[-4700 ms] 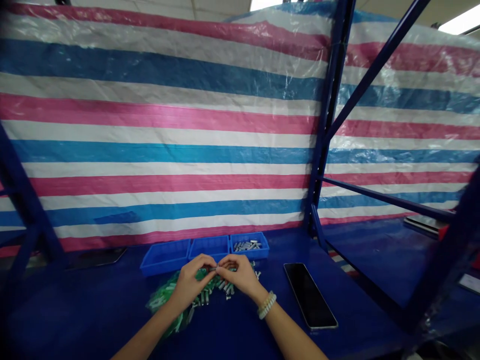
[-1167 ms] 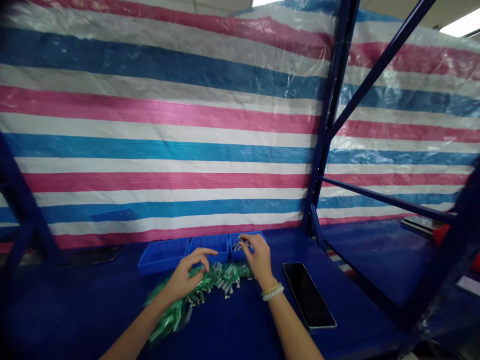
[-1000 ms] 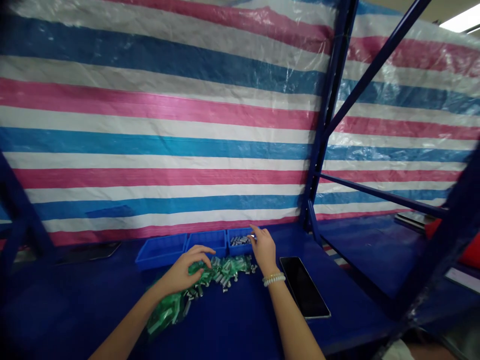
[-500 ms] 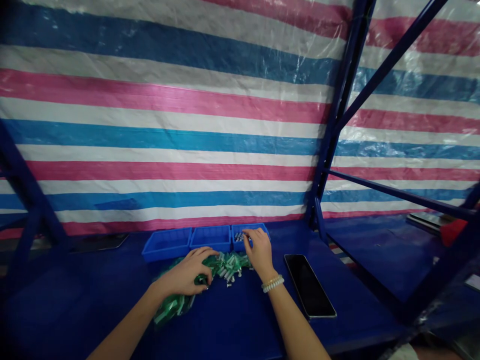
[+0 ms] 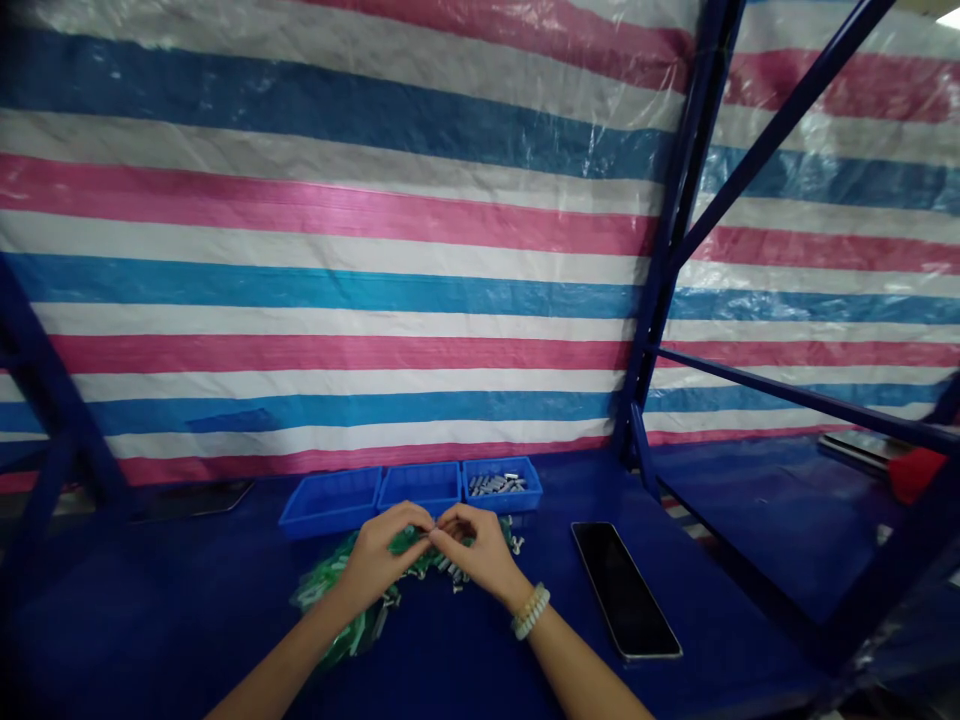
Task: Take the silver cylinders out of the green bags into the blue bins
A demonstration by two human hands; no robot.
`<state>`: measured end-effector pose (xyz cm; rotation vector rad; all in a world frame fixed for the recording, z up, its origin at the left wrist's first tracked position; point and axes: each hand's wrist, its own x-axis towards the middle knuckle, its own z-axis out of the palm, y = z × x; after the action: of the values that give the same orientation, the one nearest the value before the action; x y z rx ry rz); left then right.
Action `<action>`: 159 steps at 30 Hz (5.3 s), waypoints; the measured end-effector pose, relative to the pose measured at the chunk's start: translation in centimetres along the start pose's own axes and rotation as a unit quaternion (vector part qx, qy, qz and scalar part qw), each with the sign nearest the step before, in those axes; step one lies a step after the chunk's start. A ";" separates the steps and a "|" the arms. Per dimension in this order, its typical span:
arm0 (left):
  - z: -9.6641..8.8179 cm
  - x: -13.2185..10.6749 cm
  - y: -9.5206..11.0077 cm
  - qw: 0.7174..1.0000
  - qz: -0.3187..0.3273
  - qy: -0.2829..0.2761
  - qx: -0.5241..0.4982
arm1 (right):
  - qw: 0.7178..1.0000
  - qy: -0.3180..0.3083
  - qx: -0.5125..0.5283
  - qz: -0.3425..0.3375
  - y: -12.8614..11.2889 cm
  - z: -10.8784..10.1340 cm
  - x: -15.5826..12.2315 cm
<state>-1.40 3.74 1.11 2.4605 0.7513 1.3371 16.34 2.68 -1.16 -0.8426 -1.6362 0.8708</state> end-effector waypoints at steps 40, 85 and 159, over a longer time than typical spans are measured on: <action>-1.5 0.3 -1.6 0.969 -0.189 0.055 -0.147 | 0.922 0.159 -0.327 -0.133 2.7 -7.0 2.8; -0.4 -11.0 6.7 0.957 -0.132 0.162 0.201 | 0.934 0.047 -0.348 0.068 -1.2 8.2 -6.9; 2.3 -10.5 7.2 0.859 -0.361 0.332 -0.147 | 0.897 0.053 -0.422 0.123 -2.6 9.5 -2.6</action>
<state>-1.83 -7.90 -4.44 1.2190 1.3163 1.7634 7.38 -2.03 -1.80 -1.6881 -1.8349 0.2216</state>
